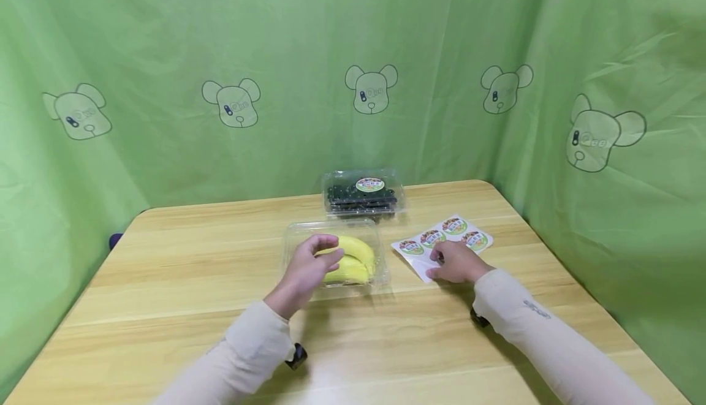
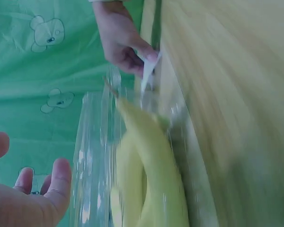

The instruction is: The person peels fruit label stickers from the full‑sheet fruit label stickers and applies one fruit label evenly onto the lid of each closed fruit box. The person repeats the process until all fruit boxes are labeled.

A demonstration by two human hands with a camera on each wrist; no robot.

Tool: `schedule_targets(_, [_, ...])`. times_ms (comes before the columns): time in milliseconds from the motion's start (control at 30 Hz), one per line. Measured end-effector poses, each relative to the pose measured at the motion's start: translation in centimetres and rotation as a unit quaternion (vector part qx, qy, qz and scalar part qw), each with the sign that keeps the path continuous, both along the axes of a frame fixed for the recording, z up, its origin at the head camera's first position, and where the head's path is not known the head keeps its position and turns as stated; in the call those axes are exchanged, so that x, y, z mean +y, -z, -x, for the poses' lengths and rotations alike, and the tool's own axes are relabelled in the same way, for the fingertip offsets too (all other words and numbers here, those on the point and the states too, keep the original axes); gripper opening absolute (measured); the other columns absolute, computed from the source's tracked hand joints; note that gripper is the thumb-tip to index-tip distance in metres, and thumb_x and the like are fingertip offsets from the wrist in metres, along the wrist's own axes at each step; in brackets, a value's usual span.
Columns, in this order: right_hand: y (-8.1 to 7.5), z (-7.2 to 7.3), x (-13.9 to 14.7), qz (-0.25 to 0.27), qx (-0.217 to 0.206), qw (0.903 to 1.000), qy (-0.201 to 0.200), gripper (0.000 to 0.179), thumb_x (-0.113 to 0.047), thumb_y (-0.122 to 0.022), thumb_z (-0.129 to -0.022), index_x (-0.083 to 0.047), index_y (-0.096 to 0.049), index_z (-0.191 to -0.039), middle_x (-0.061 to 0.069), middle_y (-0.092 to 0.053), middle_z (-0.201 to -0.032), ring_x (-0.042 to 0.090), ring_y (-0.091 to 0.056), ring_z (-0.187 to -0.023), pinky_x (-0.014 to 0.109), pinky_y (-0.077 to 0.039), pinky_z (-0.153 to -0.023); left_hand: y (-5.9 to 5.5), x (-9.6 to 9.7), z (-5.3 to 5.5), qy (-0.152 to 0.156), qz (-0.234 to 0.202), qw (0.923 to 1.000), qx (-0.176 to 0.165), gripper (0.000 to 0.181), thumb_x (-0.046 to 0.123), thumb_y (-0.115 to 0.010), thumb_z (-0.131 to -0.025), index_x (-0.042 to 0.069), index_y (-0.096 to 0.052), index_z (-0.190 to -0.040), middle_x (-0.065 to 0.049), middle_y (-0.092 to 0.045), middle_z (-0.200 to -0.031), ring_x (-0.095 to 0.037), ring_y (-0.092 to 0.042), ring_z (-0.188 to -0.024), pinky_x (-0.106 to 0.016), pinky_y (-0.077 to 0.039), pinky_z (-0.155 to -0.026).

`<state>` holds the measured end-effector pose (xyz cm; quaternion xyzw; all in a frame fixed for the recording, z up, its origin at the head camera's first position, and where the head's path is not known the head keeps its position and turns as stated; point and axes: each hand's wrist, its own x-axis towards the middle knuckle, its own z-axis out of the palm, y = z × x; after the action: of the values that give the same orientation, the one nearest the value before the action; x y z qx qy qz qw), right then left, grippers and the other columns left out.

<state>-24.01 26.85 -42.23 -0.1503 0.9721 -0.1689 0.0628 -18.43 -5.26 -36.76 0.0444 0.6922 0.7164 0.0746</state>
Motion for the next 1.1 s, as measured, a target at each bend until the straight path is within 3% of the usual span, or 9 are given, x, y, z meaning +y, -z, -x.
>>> schedule_targets(300, [-0.3, -1.0, -0.1, 0.021, -0.008, 0.9997, 0.005, 0.027, -0.02, -0.078, -0.082, 0.001, -0.066, -0.094, 0.006, -0.065, -0.088, 0.022, -0.059, -0.082, 0.045, -0.052, -0.079, 0.8, 4.3, -1.1, 0.056, -0.036, 0.9977, -0.013, 0.037, 0.004, -0.064, -0.091, -0.009, -0.053, -0.124, -0.021, -0.054, -0.127, -0.025, -0.06, -0.104, -0.038, -0.051, -0.095])
schedule_targets(500, [-0.4, -1.7, 0.0, 0.031, -0.009, 0.9995, 0.008, 0.025, -0.019, -0.077, -0.081, 0.0, -0.067, -0.092, 0.004, -0.065, -0.085, 0.018, -0.057, -0.077, 0.042, -0.052, -0.075, 1.7, 7.2, -1.9, 0.132, -0.029, 0.9903, -0.03, 0.045, 0.009, -0.064, -0.093, -0.003, -0.05, -0.133, -0.016, -0.052, -0.135, -0.025, -0.057, -0.114, -0.035, -0.05, -0.096])
schedule_targets(633, [-0.5, -2.2, 0.1, 0.038, -0.008, 0.9992, 0.008, 0.022, -0.018, -0.078, -0.08, -0.001, -0.067, -0.089, 0.003, -0.064, -0.082, 0.018, -0.057, -0.073, 0.041, -0.052, -0.072, 2.5, 9.0, -2.0, 0.163, -0.002, 0.9846, -0.064, 0.059, 0.016, -0.066, -0.092, -0.001, -0.041, -0.142, -0.015, -0.044, -0.144, -0.027, -0.049, -0.126, -0.041, -0.041, -0.106])
schedule_targets(767, [-0.7, -2.6, 0.4, 0.045, -0.004, 0.999, 0.003, 0.022, -0.02, -0.078, -0.08, -0.002, -0.068, -0.088, 0.001, -0.063, -0.078, 0.016, -0.055, -0.07, 0.039, -0.051, -0.07, 3.1, 10.3, -2.0, 0.184, 0.04, 0.9782, -0.087, 0.079, 0.031, -0.067, -0.091, 0.006, -0.024, -0.152, -0.01, -0.027, -0.156, -0.028, -0.032, -0.14, -0.045, -0.027, -0.114])
schedule_targets(833, [-0.9, -2.9, 0.6, 0.05, -0.008, 0.9987, 0.002, 0.021, -0.02, -0.078, -0.08, -0.003, -0.068, -0.088, 0.0, -0.063, -0.077, 0.015, -0.055, -0.068, 0.038, -0.051, -0.069, 3.3, 11.0, -1.8, 0.179, 0.034, 0.9785, -0.096, 0.081, 0.033, -0.066, -0.091, 0.008, -0.02, -0.154, -0.01, -0.021, -0.158, -0.03, -0.027, -0.141, -0.047, -0.024, -0.115])
schedule_targets(933, [-1.1, -3.2, 0.8, 0.058, -0.017, 0.9982, -0.001, 0.019, -0.019, -0.077, -0.081, -0.003, -0.069, -0.088, -0.001, -0.063, -0.076, 0.015, -0.054, -0.067, 0.037, -0.051, -0.067, 3.6, 12.4, -1.6, 0.144, -0.007, 0.9824, -0.118, 0.076, 0.028, -0.064, -0.093, 0.004, -0.021, -0.152, -0.018, -0.02, -0.157, -0.038, -0.031, -0.138, -0.052, -0.023, -0.114])
schedule_targets(1100, [-1.5, -3.5, 0.9, 0.067, -0.033, 0.9972, 0.005, 0.016, -0.019, -0.076, -0.083, -0.005, -0.068, -0.087, -0.001, -0.064, -0.078, 0.014, -0.055, -0.067, 0.037, -0.052, -0.069, 4.0, 14.7, -1.2, 0.047, -0.073, 0.9837, -0.158, 0.047, 0.013, -0.06, -0.095, -0.01, -0.04, -0.131, -0.026, -0.044, -0.134, -0.044, -0.047, -0.119, -0.055, -0.034, -0.108])
